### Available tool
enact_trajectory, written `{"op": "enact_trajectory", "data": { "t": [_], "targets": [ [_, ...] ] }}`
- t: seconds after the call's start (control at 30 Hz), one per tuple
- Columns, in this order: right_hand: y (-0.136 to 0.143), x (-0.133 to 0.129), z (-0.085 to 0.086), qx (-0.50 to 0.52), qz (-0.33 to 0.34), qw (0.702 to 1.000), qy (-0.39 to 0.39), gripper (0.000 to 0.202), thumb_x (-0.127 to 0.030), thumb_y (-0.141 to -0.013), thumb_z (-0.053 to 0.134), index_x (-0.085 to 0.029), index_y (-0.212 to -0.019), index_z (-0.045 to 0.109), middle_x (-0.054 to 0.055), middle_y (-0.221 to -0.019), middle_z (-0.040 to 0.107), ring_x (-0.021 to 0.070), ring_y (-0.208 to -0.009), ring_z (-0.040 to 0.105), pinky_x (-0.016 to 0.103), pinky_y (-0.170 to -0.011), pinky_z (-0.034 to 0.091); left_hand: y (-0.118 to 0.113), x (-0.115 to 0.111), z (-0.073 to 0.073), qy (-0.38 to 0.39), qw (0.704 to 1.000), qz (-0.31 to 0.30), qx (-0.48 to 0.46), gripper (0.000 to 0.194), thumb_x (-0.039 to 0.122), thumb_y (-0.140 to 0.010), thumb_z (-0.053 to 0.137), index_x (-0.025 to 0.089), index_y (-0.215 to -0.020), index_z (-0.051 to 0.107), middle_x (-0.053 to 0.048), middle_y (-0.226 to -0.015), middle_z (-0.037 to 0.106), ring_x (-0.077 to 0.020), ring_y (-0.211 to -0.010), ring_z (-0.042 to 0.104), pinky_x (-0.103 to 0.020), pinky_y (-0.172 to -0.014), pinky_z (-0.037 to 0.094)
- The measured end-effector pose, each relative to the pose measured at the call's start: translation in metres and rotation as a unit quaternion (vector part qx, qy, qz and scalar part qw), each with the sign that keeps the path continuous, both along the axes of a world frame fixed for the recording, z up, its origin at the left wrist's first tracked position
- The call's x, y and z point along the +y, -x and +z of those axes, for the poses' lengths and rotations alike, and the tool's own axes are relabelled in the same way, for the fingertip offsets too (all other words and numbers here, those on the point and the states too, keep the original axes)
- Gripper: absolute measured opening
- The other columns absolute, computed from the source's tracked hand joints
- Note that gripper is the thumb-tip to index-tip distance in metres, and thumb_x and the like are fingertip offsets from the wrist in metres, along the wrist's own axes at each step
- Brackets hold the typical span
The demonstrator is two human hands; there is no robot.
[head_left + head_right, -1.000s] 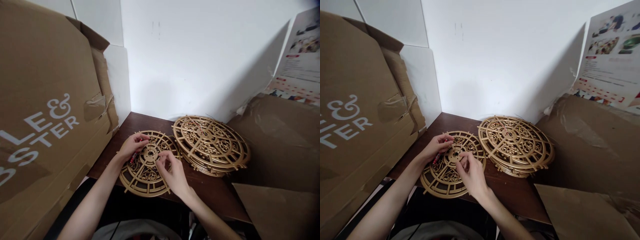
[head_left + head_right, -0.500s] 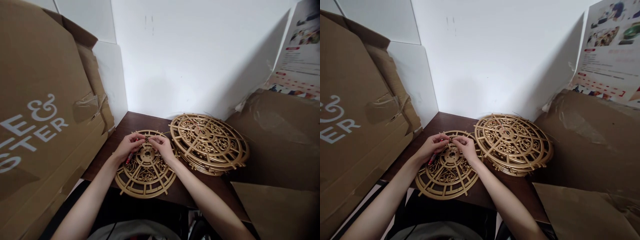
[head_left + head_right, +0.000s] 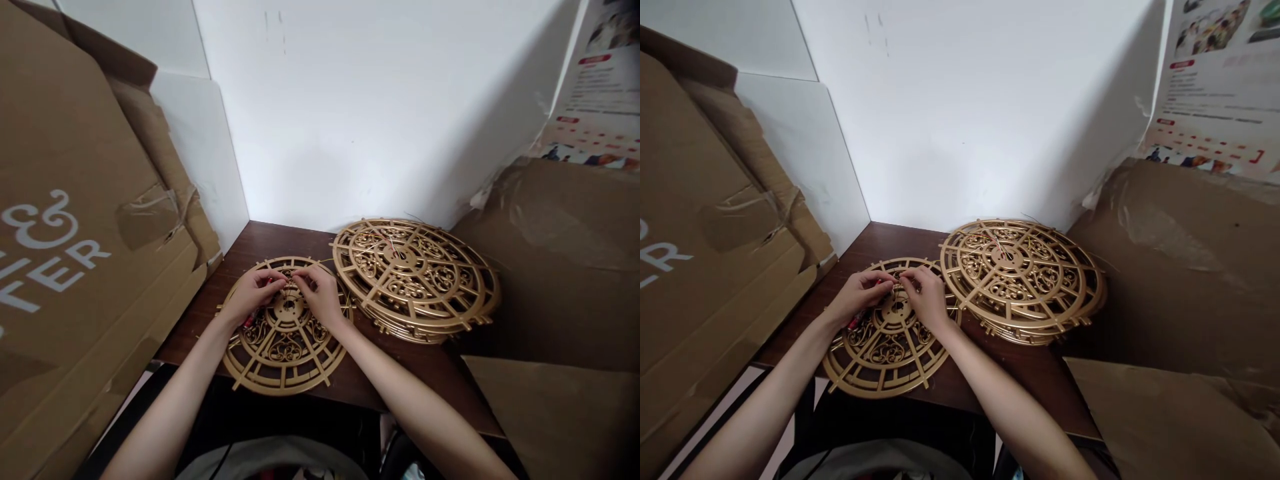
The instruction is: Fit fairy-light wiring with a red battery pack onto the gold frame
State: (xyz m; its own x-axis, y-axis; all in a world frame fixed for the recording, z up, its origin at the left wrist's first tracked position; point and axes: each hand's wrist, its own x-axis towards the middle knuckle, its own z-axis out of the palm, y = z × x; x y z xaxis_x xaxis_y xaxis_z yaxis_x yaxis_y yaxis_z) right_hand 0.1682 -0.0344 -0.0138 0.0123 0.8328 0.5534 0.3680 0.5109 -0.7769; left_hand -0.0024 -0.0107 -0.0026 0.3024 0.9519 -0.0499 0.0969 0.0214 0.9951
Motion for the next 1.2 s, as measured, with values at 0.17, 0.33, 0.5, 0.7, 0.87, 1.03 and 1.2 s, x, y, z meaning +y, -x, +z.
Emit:
{"op": "enact_trajectory", "data": {
  "t": [0.17, 0.33, 0.5, 0.7, 0.87, 1.03, 1.2],
  "targets": [
    [-0.001, -0.001, -0.002, -0.057, -0.014, 0.998, -0.006, 0.011, -0.022, -0.088, 0.058, -0.018, -0.087, 0.069, 0.003, -0.081, 0.064, 0.0140, -0.070, 0.056, 0.025, -0.068, 0.043, 0.002, 0.000, 0.000, -0.017, 1.000, 0.000, -0.006, 0.029, 0.036, -0.068, 0.077, 0.015, -0.086, 0.070, 0.007, -0.049, 0.041, -0.0034, -0.042, 0.031, -0.016, -0.040, 0.020],
    [0.000, -0.001, -0.003, -0.111, -0.021, 0.993, -0.016, 0.011, -0.021, -0.088, 0.057, -0.019, -0.087, 0.067, 0.004, -0.084, 0.063, 0.0167, -0.081, 0.058, 0.027, -0.074, 0.044, 0.003, 0.001, -0.003, -0.039, 0.999, 0.003, -0.016, 0.025, 0.033, -0.068, 0.077, 0.016, -0.085, 0.070, 0.005, -0.051, 0.045, -0.0049, -0.041, 0.034, -0.017, -0.039, 0.022],
    [0.002, -0.004, -0.001, -0.178, -0.043, 0.982, -0.054, 0.013, -0.021, -0.090, 0.054, -0.019, -0.088, 0.067, 0.006, -0.088, 0.064, 0.0190, -0.089, 0.057, 0.030, -0.080, 0.043, 0.003, 0.001, -0.004, -0.050, 0.999, -0.005, -0.006, 0.024, 0.034, -0.069, 0.077, 0.016, -0.083, 0.070, 0.006, -0.049, 0.042, -0.0048, -0.039, 0.033, -0.017, -0.039, 0.021],
    [0.003, -0.007, 0.001, -0.216, -0.052, 0.972, -0.083, 0.016, -0.025, -0.092, 0.053, -0.019, -0.085, 0.065, 0.005, -0.085, 0.064, 0.0192, -0.086, 0.056, 0.031, -0.079, 0.040, 0.004, 0.001, -0.003, -0.020, 0.997, -0.004, -0.069, 0.028, 0.031, -0.065, 0.080, 0.016, -0.085, 0.068, 0.005, -0.054, 0.048, -0.0033, -0.041, 0.034, -0.016, -0.039, 0.020],
    [0.004, -0.008, 0.002, -0.184, -0.059, 0.977, -0.085, 0.015, -0.025, -0.092, 0.053, -0.019, -0.082, 0.062, 0.005, -0.082, 0.062, 0.0190, -0.084, 0.055, 0.032, -0.078, 0.040, 0.004, 0.001, -0.001, -0.010, 0.996, 0.009, -0.092, 0.030, 0.032, -0.064, 0.081, 0.014, -0.084, 0.069, 0.005, -0.055, 0.046, -0.0024, -0.042, 0.033, -0.015, -0.038, 0.020],
    [0.008, -0.016, 0.012, -0.061, -0.030, 0.996, -0.054, 0.013, -0.024, -0.091, 0.053, -0.020, -0.082, 0.061, 0.004, -0.082, 0.060, 0.0169, -0.079, 0.054, 0.030, -0.075, 0.042, 0.004, 0.000, 0.002, 0.008, 0.994, 0.016, -0.111, 0.030, 0.036, -0.064, 0.081, 0.013, -0.080, 0.068, 0.004, -0.056, 0.049, -0.0018, -0.041, 0.033, -0.015, -0.036, 0.019],
    [0.013, -0.025, 0.025, 0.102, 0.003, 0.994, 0.025, 0.014, -0.033, -0.086, 0.058, -0.020, -0.081, 0.060, 0.002, -0.079, 0.060, 0.0146, -0.072, 0.053, 0.028, -0.068, 0.043, 0.003, -0.002, 0.005, 0.013, 0.992, 0.012, -0.129, 0.028, 0.034, -0.065, 0.080, 0.013, -0.079, 0.069, 0.004, -0.055, 0.048, -0.0018, -0.040, 0.033, -0.015, -0.035, 0.019]
  ]
}}
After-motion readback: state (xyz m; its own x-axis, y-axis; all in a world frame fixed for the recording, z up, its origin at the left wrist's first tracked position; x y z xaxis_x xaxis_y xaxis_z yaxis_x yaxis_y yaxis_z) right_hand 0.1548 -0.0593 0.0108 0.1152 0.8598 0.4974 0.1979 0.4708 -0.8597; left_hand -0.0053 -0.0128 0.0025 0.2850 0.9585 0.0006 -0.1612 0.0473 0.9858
